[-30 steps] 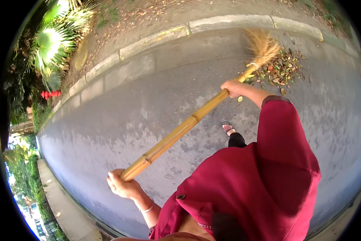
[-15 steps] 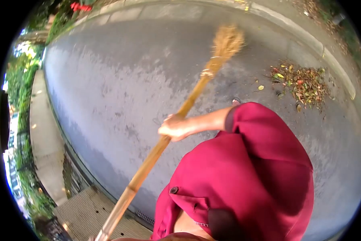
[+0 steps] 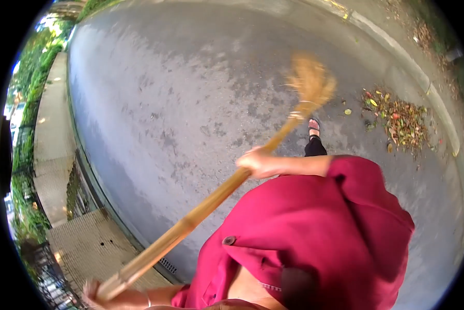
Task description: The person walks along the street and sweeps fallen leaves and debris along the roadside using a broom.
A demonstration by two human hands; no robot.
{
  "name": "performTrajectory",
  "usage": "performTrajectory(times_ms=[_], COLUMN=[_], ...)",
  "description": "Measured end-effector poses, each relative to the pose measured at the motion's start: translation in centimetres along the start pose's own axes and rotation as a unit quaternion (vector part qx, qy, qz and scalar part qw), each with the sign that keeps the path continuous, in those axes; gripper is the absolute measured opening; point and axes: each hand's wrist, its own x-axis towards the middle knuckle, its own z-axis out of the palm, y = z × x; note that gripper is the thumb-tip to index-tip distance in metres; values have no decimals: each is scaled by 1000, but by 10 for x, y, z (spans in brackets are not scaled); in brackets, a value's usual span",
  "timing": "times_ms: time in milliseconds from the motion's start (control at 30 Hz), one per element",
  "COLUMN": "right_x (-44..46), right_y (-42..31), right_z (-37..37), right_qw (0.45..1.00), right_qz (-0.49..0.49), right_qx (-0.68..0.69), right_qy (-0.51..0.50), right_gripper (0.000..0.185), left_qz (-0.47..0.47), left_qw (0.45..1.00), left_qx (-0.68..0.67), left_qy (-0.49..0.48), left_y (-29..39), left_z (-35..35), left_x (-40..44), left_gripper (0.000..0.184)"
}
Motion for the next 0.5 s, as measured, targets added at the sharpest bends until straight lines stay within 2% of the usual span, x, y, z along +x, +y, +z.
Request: performTrajectory(times_ms=[33, 67, 100, 133, 167, 200, 233, 300, 333, 433, 500], right_x=[-26, -49, -73, -95, -127, -134, -142, -131, -115, -78, -53], right_y=[20, 33, 46, 74, 117, 123, 128, 47, 13, -33, -65], right_z=[-5, -13, -15, -11, 2, 2, 2, -24, -31, -21, -3], right_qw=[998, 994, 989, 986, 977, 966, 951, 984, 981, 990, 996], right_qz=[37, 94, 118, 139, 215, 252, 290, 149, 160, 73, 1], right_qx=[-37, -54, -80, -91, 11, 59, 104, -102, -104, -107, -63], right_qy=[-16, -29, 28, 28, 14, 1, -10, -10, -39, -63, -55], right_gripper=[19, 22, 25, 25, 21, 20, 18, 15, 17, 17, 18], left_qz=[-30, -370, -357, -349, -347, -457, -536, -543, -551, -487, -416], left_qw=[985, 877, 892, 888, 891, 843, 771, 766, 767, 811, 867], left_qx=[-155, -301, -270, -264, -233, -230, -309, -317, -309, -318, -268], left_qy=[-69, -59, -68, -142, -178, -164, -155, -136, -117, -61, -67], left_y=[-36, -49, -40, -43, -46, -42, -51, -73, -82, -107, -108], left_z=[-6, -3, 17, 28, 37, 39, 35, 16, 1, -71, -137], left_x=[-27, -52, -82, -110, -132, -145, -154, -153, -146, -87, -29], left_gripper=[23, 20, 18, 18, 27, 29, 29, 29, 28, 19, 23])
